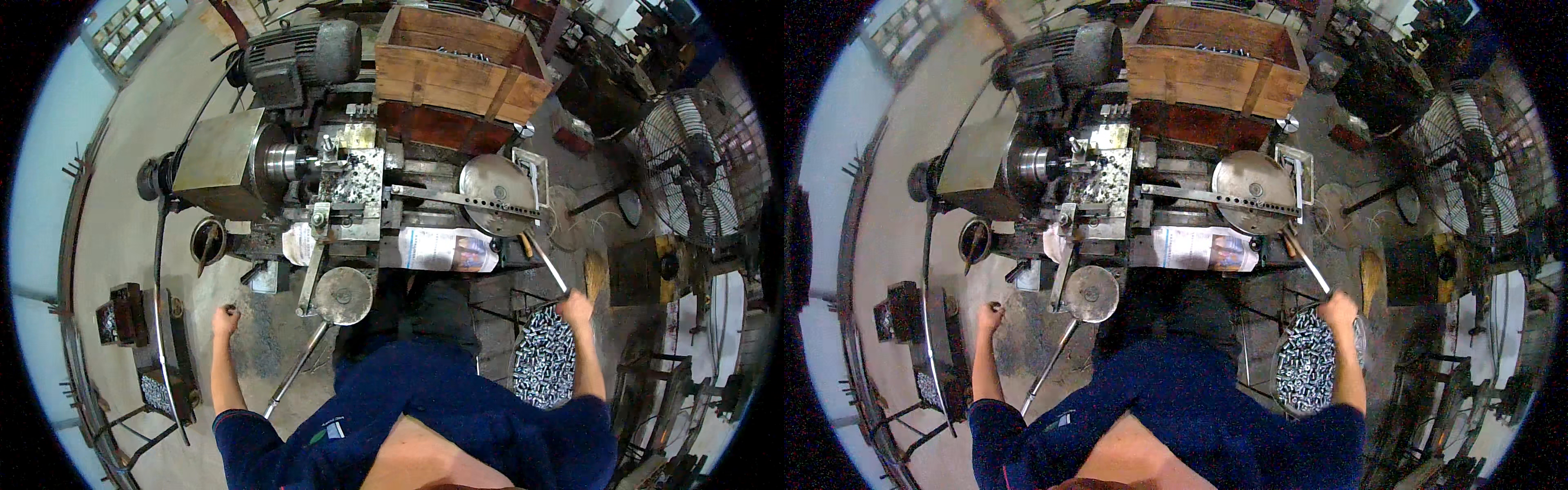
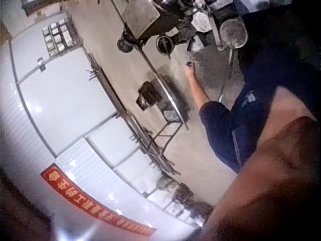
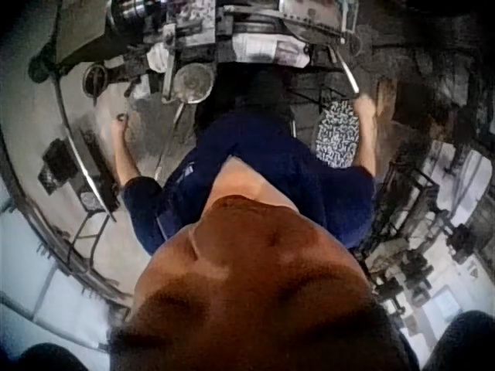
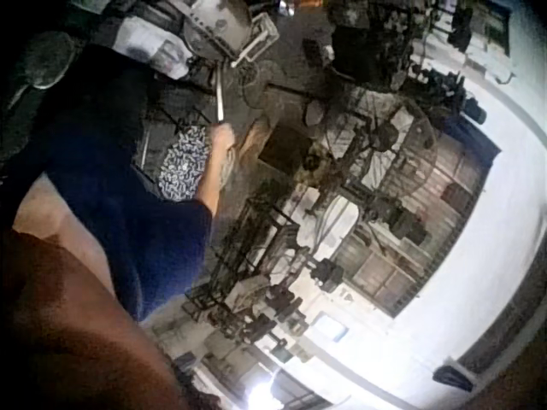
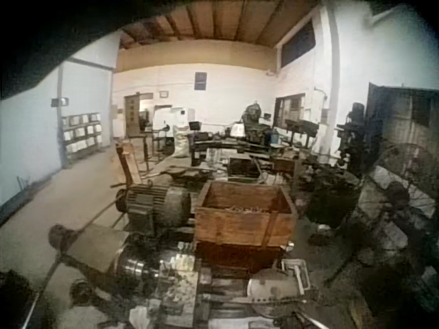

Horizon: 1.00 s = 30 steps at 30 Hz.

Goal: The person places a small metal component into a lathe, tightens it, and operates the machine handles to process it, subsequently removing the part and placing it into a wooden container before repeating the process with another part from a large bin.

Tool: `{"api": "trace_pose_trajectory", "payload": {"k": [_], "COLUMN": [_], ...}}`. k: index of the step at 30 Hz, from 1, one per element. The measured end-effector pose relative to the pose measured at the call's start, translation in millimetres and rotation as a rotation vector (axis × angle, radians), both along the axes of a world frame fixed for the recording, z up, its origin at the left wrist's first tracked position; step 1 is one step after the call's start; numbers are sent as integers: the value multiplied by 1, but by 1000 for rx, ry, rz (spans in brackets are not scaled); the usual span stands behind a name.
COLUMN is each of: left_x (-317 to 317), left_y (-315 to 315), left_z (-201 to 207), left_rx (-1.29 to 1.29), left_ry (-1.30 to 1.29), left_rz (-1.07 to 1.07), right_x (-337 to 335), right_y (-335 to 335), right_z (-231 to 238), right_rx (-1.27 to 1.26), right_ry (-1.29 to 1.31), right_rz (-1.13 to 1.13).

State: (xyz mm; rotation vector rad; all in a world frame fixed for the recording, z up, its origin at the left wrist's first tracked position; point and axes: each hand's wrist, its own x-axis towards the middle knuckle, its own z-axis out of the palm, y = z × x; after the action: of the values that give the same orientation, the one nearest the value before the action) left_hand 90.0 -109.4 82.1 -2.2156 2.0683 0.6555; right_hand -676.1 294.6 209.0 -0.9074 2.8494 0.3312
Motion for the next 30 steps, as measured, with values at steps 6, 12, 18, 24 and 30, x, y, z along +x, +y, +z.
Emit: {"api": "trace_pose_trajectory", "payload": {"k": [6, 12, 18, 24, 30], "left_x": [20, -4, -44, -74, -93], "left_y": [49, 13, -27, -43, -44], "left_z": [-23, -20, -1, 21, -7], "left_rx": [225, 93, -38, -108, -213], "left_ry": [307, 426, 501, 53, -235], "left_rz": [247, 142, 11, -192, -310], "right_x": [102, 143, 98, 15, -70], "right_y": [21, -2, 35, 25, -51], "right_z": [-12, 11, -56, -28, 39], "right_rx": [-379, -587, -599, -151, 183], "right_ry": [-451, -899, -1034, -280, 25], "right_rz": [105, -307, 120, -189, -195]}}
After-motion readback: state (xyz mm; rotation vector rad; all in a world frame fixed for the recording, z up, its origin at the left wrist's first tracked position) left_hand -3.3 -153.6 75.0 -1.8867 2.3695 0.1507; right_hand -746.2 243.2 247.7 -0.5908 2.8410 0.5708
